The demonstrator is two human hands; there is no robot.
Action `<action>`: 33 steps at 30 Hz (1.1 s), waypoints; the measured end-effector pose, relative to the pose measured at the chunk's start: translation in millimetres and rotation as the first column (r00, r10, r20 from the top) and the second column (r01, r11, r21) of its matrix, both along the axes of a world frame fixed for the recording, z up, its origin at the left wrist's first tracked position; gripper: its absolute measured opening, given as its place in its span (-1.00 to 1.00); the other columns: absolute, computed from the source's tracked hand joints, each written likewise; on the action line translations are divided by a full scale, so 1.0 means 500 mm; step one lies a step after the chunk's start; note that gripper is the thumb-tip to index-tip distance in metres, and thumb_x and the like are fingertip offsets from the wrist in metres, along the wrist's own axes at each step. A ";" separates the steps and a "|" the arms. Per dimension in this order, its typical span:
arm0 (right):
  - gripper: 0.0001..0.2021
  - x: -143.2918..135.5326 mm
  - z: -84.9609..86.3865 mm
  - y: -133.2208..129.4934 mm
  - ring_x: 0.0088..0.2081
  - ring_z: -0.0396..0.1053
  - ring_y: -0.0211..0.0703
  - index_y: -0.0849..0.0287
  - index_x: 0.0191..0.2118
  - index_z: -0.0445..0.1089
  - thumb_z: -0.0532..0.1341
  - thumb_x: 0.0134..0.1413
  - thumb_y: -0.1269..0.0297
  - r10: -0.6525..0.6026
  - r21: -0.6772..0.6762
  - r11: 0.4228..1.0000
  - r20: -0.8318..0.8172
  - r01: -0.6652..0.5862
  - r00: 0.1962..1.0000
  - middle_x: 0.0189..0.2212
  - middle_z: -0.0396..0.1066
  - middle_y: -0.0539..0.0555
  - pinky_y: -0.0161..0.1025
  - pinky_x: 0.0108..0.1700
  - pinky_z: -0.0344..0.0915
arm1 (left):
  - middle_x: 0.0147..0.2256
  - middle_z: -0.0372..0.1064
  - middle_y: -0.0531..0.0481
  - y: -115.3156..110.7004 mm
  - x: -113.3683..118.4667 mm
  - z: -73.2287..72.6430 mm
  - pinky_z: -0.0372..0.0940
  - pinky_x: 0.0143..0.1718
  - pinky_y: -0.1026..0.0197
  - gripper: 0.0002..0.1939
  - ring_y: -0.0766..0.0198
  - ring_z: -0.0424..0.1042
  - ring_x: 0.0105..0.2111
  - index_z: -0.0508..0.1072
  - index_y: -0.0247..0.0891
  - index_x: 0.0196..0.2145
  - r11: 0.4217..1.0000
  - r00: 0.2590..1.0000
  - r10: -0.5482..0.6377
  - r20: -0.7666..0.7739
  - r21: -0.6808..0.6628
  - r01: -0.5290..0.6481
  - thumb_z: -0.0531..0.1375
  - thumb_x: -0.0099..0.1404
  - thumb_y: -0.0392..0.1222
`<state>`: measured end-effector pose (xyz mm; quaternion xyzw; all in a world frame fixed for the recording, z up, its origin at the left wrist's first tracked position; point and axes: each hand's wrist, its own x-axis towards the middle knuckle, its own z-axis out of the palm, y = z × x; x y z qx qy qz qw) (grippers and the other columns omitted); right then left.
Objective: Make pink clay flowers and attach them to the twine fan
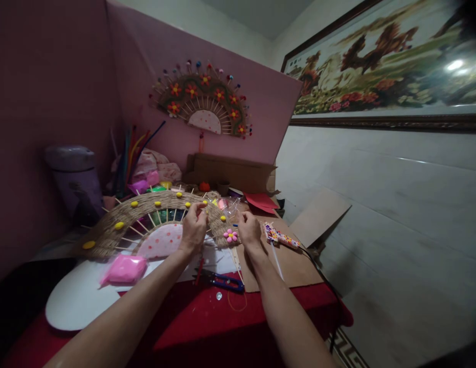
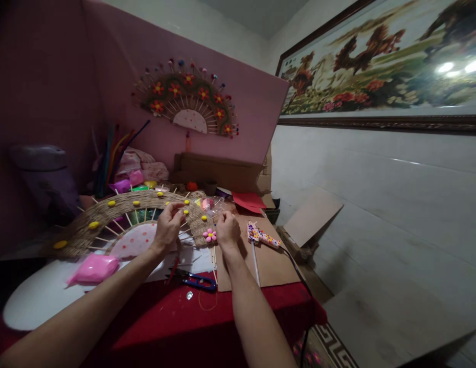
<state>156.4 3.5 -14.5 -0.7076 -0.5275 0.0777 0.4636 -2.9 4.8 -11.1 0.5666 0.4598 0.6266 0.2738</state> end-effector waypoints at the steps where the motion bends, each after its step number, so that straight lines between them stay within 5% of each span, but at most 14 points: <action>1: -0.75 0.001 -0.002 0.000 -0.31 0.36 -0.11 0.12 -0.35 0.43 0.05 0.11 0.16 -0.008 -0.016 1.000 0.001 0.008 1.000 -0.37 0.47 0.09 -0.29 -0.30 0.16 | -0.52 0.29 0.08 -0.005 0.001 -0.002 0.21 -0.44 0.25 -0.77 0.30 0.31 -0.50 0.34 -0.25 -0.21 1.000 1.000 -0.002 -0.030 0.007 0.002 0.01 0.21 -0.15; 8: -0.76 0.000 -0.008 -0.002 -0.21 0.37 -0.01 0.16 -0.23 0.38 0.05 0.12 0.16 -0.003 -0.066 0.998 -0.060 -0.001 0.998 -0.26 0.46 0.22 -0.21 -0.23 0.17 | -0.36 0.47 -0.03 -0.033 0.005 -0.004 0.19 -0.29 0.23 -0.77 0.23 0.41 -0.34 0.46 -0.21 -0.36 0.996 0.892 0.033 -0.451 0.084 0.005 0.06 0.26 -0.08; 12: -0.77 0.000 -0.015 0.010 -0.38 0.39 -0.12 0.16 -0.26 0.34 0.05 0.11 0.15 0.070 -0.087 0.992 -0.177 -0.087 0.982 -0.35 0.46 0.16 -0.27 -0.37 0.21 | -0.31 0.48 -0.04 -0.027 -0.008 0.001 0.16 -0.31 0.23 -0.77 0.21 0.40 -0.30 0.48 -0.17 -0.35 0.988 0.775 0.153 -0.614 0.086 -0.127 0.03 0.28 -0.15; 22: -0.80 -0.003 -0.020 0.022 -0.56 0.33 -0.25 0.15 -0.31 0.30 0.06 0.04 0.16 0.164 -0.008 0.984 -0.365 -0.179 0.917 -0.45 0.43 0.04 -0.35 -0.55 0.19 | -0.29 0.37 -0.25 -0.020 -0.031 0.026 0.09 -0.27 0.03 -0.69 -0.04 0.29 -0.22 0.50 -0.28 -0.39 0.915 0.330 0.334 -0.883 0.220 -0.337 -0.01 0.26 -0.16; 28: -0.78 0.007 -0.022 0.026 -0.36 0.39 -0.17 0.15 -0.33 0.34 0.04 0.05 0.16 0.093 0.008 0.995 -0.290 -0.095 0.952 -0.39 0.47 0.10 -0.33 -0.36 0.23 | -0.24 0.36 -0.31 -0.027 -0.030 0.031 0.04 -0.27 -0.01 -0.67 -0.07 0.26 -0.21 0.53 -0.30 -0.43 0.922 0.294 0.261 -0.919 0.148 -0.358 -0.03 0.22 -0.26; 33: -0.74 0.025 0.012 0.021 -0.32 0.36 -0.10 0.16 -0.42 0.39 0.02 0.04 0.18 0.007 -0.013 1.000 -0.185 -0.009 0.983 -0.39 0.48 0.13 -0.28 -0.30 0.19 | -0.28 0.36 -0.30 -0.025 -0.032 0.032 0.04 -0.29 0.01 -0.65 -0.05 0.25 -0.23 0.53 -0.30 -0.41 0.924 0.273 0.260 -0.926 0.157 -0.348 -0.04 0.24 -0.22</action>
